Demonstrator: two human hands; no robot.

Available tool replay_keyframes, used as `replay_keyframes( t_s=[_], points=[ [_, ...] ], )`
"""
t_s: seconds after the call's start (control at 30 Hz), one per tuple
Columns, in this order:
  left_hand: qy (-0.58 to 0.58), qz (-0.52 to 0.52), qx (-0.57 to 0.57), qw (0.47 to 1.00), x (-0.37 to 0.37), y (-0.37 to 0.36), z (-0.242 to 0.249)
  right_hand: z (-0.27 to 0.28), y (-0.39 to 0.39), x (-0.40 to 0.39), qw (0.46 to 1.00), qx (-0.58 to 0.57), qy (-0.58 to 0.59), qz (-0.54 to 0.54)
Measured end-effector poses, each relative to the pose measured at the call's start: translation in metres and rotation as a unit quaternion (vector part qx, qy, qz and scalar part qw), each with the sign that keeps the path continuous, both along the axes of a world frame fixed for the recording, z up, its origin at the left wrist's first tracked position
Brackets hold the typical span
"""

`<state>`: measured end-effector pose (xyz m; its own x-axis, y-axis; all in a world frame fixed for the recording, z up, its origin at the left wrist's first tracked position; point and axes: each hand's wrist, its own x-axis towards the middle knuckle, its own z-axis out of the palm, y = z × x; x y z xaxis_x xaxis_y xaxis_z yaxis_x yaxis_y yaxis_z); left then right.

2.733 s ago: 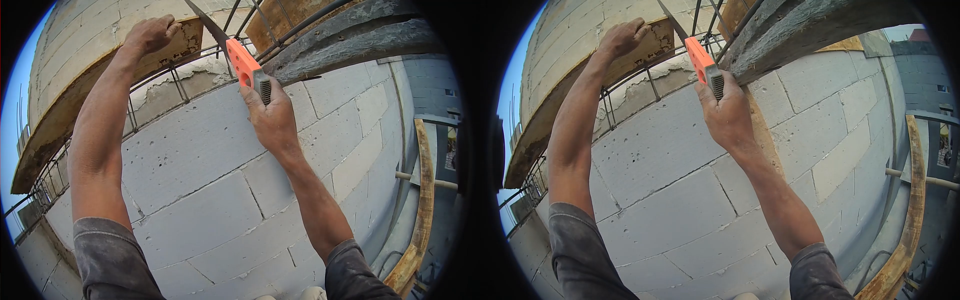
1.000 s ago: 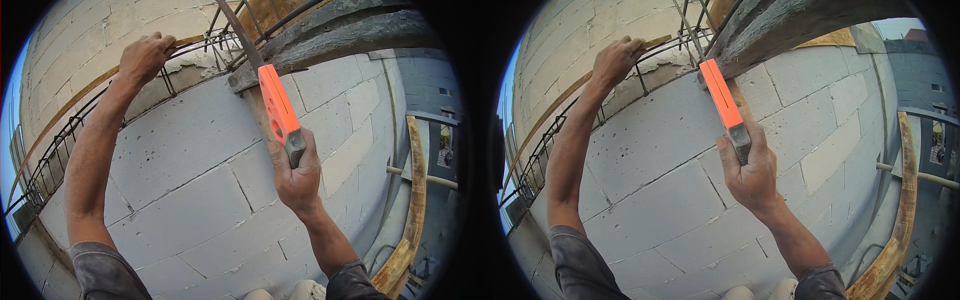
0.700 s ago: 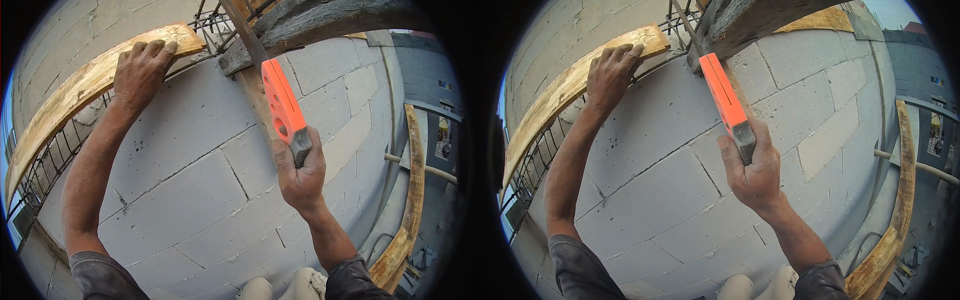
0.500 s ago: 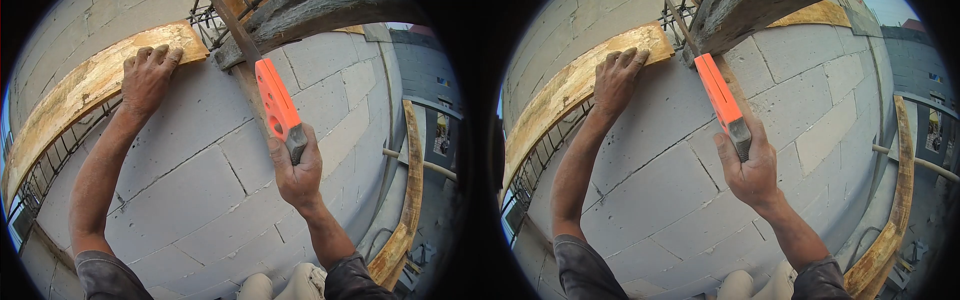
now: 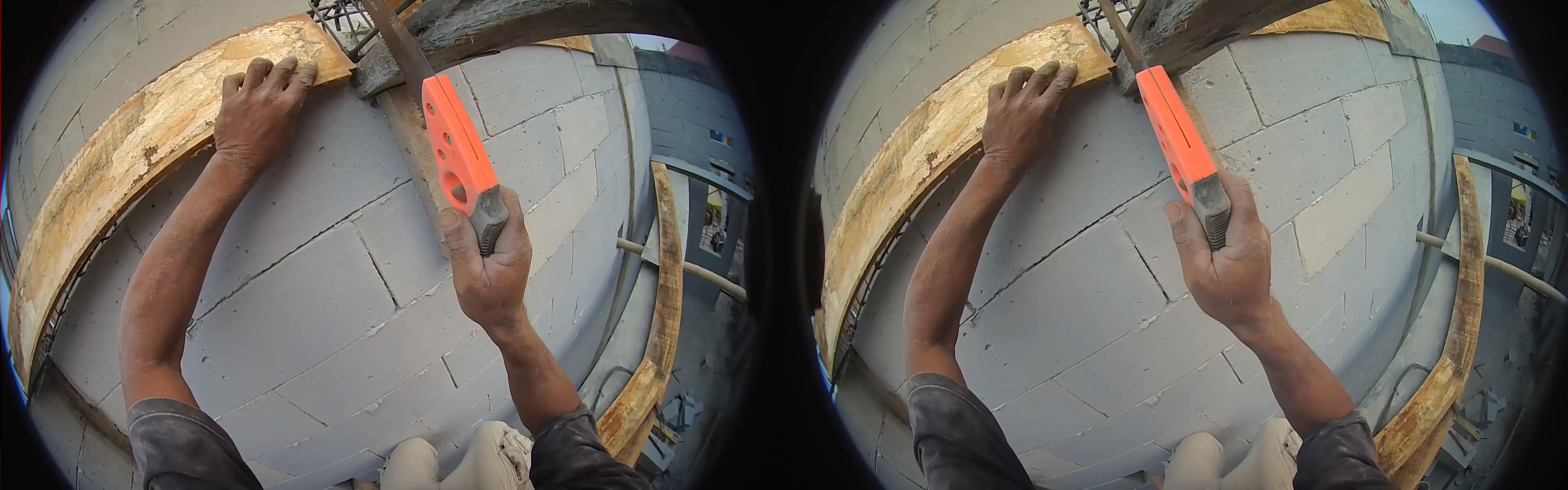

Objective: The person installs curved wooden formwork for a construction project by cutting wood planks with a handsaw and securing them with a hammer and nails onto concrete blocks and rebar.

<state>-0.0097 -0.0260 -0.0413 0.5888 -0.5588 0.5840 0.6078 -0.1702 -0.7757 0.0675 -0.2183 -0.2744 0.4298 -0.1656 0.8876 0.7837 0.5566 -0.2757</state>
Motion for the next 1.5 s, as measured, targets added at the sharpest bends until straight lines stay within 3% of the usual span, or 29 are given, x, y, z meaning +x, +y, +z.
replay_keyframes(
  t_s=[0.13, 0.2, 0.37, 0.47, 0.57, 0.67, 0.8, 0.87, 0.9, 0.97, 1.03, 1.07, 1.2, 1.3, 1.4, 1.5],
  points=[
    [0.011, -0.021, 0.013, 1.0, 0.001, 0.015, -0.006, 0.039, 0.01, 0.001, 0.999, -0.034, -0.007, 0.016],
    [0.017, -0.029, -0.013, 0.999, -0.001, 0.011, -0.004, 0.068, 0.038, 0.008, 0.998, 0.008, -0.05, -0.028],
    [0.069, -0.12, -0.069, 0.988, -0.007, 0.011, -0.004, 0.137, 0.06, 0.01, 0.991, -0.077, -0.027, -0.103],
    [0.16, -0.213, -0.135, 0.954, -0.019, 0.01, 0.008, 0.167, 0.085, 0.016, 0.974, -0.1, -0.043, -0.198],
    [0.172, -0.301, -0.262, 0.9, -0.03, 0.001, 0.008, 0.172, 0.101, 0.014, 0.961, -0.209, -0.017, -0.182],
    [0.159, -0.345, -0.362, 0.852, -0.037, -0.002, 0.004, 0.17, 0.097, 0.007, 0.955, -0.209, -0.02, -0.211],
    [0.178, -0.436, -0.257, 0.844, -0.058, -0.002, -0.008, 0.172, 0.105, 0.009, 0.946, -0.194, -0.048, -0.254],
    [0.115, -0.528, -0.303, 0.785, -0.091, -0.006, -0.033, 0.172, 0.108, 0.012, 0.947, -0.18, -0.059, -0.258],
    [0.095, -0.523, -0.368, 0.763, -0.123, 0.003, -0.049, 0.17, 0.108, 0.014, 0.947, -0.174, -0.061, -0.263],
    [-0.07, -0.585, -0.508, 0.628, -0.185, 0.008, -0.079, 0.17, 0.109, 0.013, 0.948, -0.184, -0.06, -0.254],
    [-0.162, -0.629, -0.557, 0.517, -0.24, 0.039, -0.091, 0.169, 0.107, 0.015, 0.946, -0.182, -0.056, -0.261],
    [-0.171, -0.664, -0.587, 0.431, -0.257, 0.048, -0.084, 0.168, 0.108, 0.015, 0.946, -0.176, -0.059, -0.267],
    [-0.054, -0.766, -0.559, 0.313, -0.269, 0.064, -0.039, 0.16, 0.128, 0.024, 0.95, -0.08, -0.08, -0.291],
    [-0.11, -0.757, -0.52, 0.38, -0.275, 0.111, -0.036, 0.157, 0.135, 0.023, 0.962, -0.055, -0.067, -0.26],
    [-0.053, -0.772, -0.519, 0.363, -0.278, 0.117, -0.044, 0.155, 0.138, 0.027, 0.953, 0.025, -0.094, -0.288],
    [-0.056, -0.789, -0.5, 0.353, -0.275, 0.13, -0.043, 0.156, 0.135, 0.027, 0.971, -0.001, -0.078, -0.225]
  ],
)
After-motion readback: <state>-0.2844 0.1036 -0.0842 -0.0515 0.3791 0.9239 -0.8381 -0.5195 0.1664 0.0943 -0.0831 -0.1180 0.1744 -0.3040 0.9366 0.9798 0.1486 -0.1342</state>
